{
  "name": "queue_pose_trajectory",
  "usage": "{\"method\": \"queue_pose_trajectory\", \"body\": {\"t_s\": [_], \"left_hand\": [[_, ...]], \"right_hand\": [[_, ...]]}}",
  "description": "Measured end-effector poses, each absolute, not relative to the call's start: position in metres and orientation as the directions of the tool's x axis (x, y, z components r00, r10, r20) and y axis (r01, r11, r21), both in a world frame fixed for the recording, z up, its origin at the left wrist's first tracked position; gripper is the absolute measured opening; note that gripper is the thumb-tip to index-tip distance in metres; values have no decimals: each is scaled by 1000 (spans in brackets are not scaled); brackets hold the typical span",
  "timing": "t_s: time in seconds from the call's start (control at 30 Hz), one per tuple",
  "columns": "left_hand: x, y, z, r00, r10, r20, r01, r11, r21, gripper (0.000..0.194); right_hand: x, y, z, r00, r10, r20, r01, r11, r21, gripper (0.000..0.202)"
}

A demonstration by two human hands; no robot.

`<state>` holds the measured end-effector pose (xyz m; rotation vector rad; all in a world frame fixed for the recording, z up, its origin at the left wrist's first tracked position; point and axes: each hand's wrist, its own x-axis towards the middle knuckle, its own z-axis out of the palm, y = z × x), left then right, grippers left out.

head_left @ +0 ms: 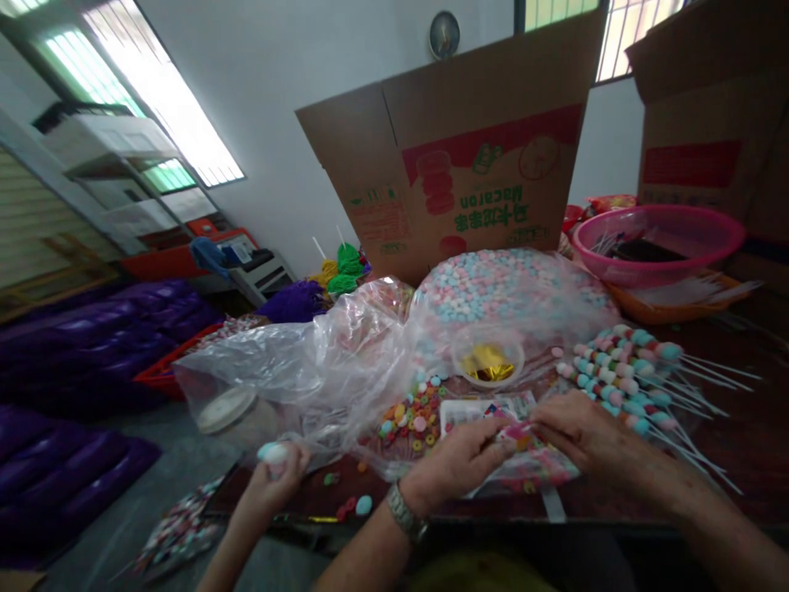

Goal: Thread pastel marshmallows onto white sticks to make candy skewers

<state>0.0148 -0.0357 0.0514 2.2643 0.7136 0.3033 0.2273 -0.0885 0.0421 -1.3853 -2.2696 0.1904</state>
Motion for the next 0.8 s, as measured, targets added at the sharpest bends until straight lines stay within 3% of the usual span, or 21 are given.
{"method": "queue_pose_trajectory", "body": {"t_s": [0.1,0.23,0.37,0.53,0.67,0.8], "left_hand": [[27,-35,19,746,665,-46,207,-165,964,40],[38,-33,9,574,817,-55,-61,109,992,41],[41,-25,13,521,854,15,-195,102,976,40],[37,-23,-11,545,836,67,-261,93,961,40],[34,-21,-26,539,839,70,-251,81,965,41],[29,-22,-17,562,824,70,-244,84,966,39]], "right_hand": [[221,-78,50,-375,854,360,778,501,-379,27],[207,-76,45,-61,842,536,736,400,-546,28],[190,-79,26,-93,816,571,732,444,-516,29],[181,-77,12,-178,873,455,802,396,-447,21],[183,-72,15,-262,922,284,752,380,-539,17],[182,-72,27,-307,909,283,727,416,-546,20]]}}
